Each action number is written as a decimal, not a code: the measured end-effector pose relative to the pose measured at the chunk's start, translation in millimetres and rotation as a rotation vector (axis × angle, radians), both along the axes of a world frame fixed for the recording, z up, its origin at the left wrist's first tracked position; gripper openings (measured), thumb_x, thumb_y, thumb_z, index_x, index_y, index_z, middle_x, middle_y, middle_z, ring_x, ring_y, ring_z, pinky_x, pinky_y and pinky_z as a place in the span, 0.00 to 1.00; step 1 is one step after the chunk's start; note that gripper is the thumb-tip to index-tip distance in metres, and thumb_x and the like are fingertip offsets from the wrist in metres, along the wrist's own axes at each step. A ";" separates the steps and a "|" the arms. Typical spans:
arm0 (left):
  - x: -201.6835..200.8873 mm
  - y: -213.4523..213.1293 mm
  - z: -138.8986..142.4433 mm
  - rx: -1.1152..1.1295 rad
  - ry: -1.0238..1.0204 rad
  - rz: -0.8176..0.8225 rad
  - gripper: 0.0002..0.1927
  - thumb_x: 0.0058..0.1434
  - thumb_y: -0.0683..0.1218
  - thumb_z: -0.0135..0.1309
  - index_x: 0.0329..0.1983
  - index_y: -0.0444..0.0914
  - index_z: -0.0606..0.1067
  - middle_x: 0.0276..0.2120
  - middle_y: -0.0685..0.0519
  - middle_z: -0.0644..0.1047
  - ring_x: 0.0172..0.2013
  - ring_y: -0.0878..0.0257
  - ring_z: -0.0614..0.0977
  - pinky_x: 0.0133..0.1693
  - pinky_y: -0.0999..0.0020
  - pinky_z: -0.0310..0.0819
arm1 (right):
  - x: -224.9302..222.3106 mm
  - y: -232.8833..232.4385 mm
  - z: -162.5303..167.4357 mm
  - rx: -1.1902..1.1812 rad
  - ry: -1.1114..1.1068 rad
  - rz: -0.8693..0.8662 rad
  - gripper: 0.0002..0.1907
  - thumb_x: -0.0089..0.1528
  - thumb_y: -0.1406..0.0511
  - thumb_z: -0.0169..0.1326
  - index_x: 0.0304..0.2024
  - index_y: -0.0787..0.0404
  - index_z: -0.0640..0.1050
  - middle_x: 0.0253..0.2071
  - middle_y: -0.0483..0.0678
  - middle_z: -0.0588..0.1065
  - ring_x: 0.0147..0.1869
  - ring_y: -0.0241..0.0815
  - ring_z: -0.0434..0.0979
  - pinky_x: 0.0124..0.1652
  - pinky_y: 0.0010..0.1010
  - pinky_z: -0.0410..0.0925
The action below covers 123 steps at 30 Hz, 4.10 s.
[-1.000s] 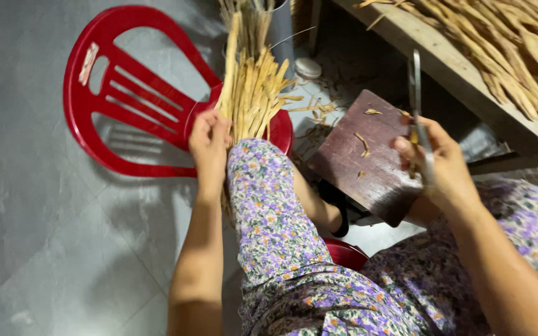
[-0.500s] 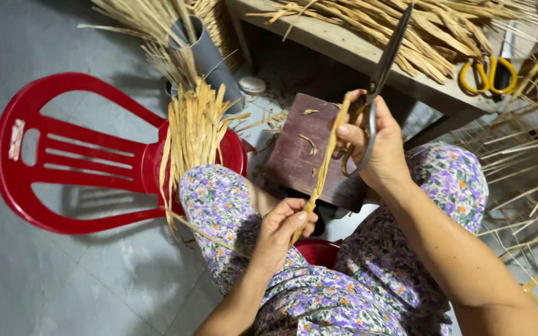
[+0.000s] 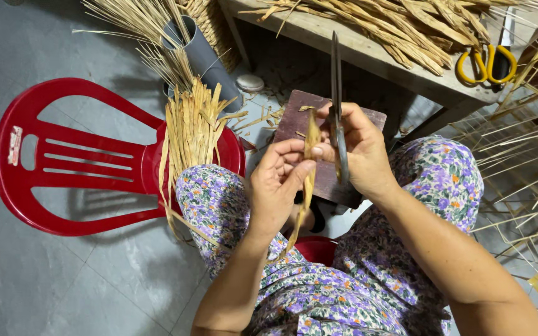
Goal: The person sits on a low stool and uses shears to trim dried plant stems one at a time. They hold each stem with the left hand, cut off the ends with the right hand, and place the trimmed pieces into a red plastic chair. The process is repeated continuously for the duration of the clip.
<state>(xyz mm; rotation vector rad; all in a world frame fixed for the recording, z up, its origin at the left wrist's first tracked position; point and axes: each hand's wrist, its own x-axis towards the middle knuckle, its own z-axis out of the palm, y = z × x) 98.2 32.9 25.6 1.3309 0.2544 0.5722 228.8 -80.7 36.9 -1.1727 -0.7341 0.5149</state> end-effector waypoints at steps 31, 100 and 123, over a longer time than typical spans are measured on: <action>-8.1 13.8 -18.5 -0.058 -0.042 -0.150 0.10 0.67 0.38 0.59 0.50 0.31 0.75 0.38 0.56 0.79 0.37 0.73 0.79 0.41 0.78 0.76 | -2.4 -8.4 -4.7 0.033 0.035 0.062 0.27 0.59 0.71 0.68 0.58 0.58 0.72 0.48 0.40 0.71 0.48 0.29 0.72 0.50 0.23 0.68; -10.3 23.4 -7.8 -0.179 -0.088 0.135 0.10 0.72 0.43 0.54 0.51 0.32 0.73 0.36 0.56 0.78 0.30 0.76 0.73 0.33 0.81 0.70 | -26.7 -1.2 -0.4 -0.512 -0.444 -0.021 0.33 0.50 0.55 0.72 0.55 0.60 0.79 0.33 0.48 0.81 0.36 0.30 0.77 0.38 0.26 0.72; -13.7 25.9 -10.7 -0.217 -0.097 0.110 0.10 0.69 0.42 0.56 0.50 0.34 0.73 0.39 0.55 0.78 0.36 0.72 0.78 0.40 0.77 0.75 | -21.9 -1.2 -3.6 -0.366 -0.581 -0.072 0.34 0.55 0.58 0.71 0.59 0.61 0.72 0.43 0.45 0.73 0.44 0.37 0.77 0.45 0.29 0.72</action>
